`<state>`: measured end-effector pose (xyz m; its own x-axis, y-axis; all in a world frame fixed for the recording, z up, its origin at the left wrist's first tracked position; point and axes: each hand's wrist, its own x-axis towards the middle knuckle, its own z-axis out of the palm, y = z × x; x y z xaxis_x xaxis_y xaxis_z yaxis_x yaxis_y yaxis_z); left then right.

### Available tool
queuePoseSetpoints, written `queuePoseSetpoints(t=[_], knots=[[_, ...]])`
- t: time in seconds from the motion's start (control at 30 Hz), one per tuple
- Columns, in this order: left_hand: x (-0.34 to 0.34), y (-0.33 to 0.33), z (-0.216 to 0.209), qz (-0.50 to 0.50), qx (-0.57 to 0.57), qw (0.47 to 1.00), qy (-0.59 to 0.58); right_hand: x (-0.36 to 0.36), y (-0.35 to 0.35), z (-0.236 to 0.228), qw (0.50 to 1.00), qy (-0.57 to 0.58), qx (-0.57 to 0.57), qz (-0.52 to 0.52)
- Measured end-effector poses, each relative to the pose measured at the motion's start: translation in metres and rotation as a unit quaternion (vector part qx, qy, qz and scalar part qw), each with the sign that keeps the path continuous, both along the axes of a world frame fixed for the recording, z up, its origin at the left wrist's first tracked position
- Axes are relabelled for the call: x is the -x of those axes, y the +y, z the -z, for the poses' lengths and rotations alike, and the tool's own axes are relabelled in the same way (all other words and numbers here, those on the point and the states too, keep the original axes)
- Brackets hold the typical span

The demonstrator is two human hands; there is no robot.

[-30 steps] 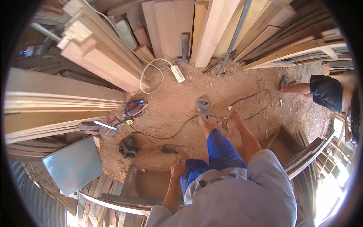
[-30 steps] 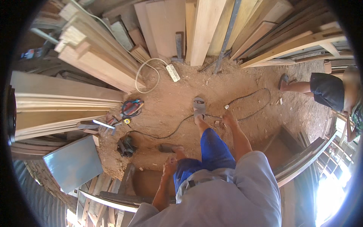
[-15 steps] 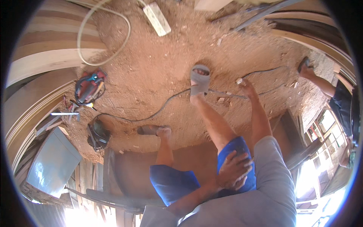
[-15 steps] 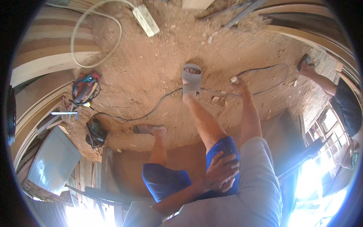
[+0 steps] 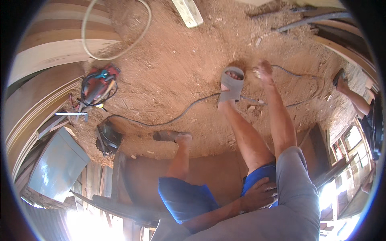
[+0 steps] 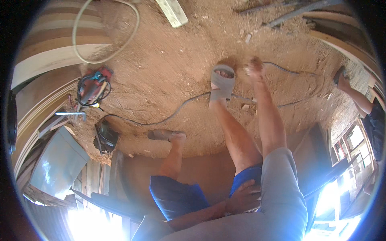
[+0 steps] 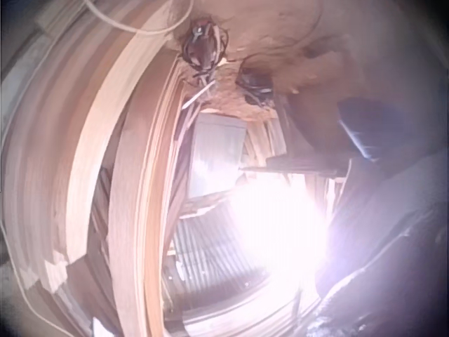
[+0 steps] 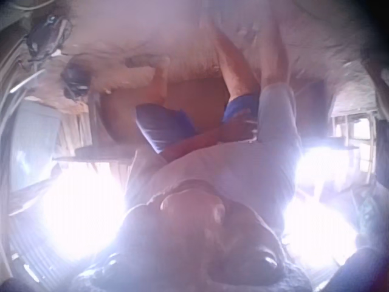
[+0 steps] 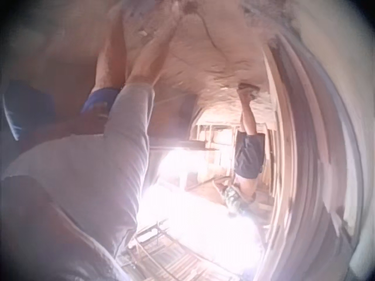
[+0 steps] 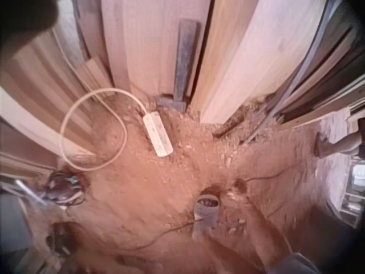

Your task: The person measures a wooden plank using a tape measure and marks it with a pencil, then plugs in a power tool and uses a circular saw to cut the plank along the marked line.

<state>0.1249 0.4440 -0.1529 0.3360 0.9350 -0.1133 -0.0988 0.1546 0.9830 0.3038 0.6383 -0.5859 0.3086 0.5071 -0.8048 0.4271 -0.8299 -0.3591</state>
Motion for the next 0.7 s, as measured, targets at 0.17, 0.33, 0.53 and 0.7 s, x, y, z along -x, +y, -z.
queuePoseSetpoints(t=[0.17, 0.33, 0.53, 0.7], knots=[[0.026, 0.022, -0.005, -0.077, 0.027, 0.995, -0.05, 0.216, 0.122, -0.082, 0.963, 0.22, -0.158, -0.007], [0.038, 0.025, -0.013, -0.087, 0.055, 0.989, -0.106, 0.295, 0.189, -0.063, 0.948, -0.106, -0.055, -0.295], [0.049, 0.019, -0.02, -0.169, 0.048, 0.984, -0.013, 0.294, 0.105, -0.113, 0.921, -0.084, 0.004, -0.38], [0.068, -0.009, 0.0, -0.218, 0.3, 0.925, -0.081, 0.239, 0.003, -0.232, 0.961, -0.009, 0.047, -0.271]])
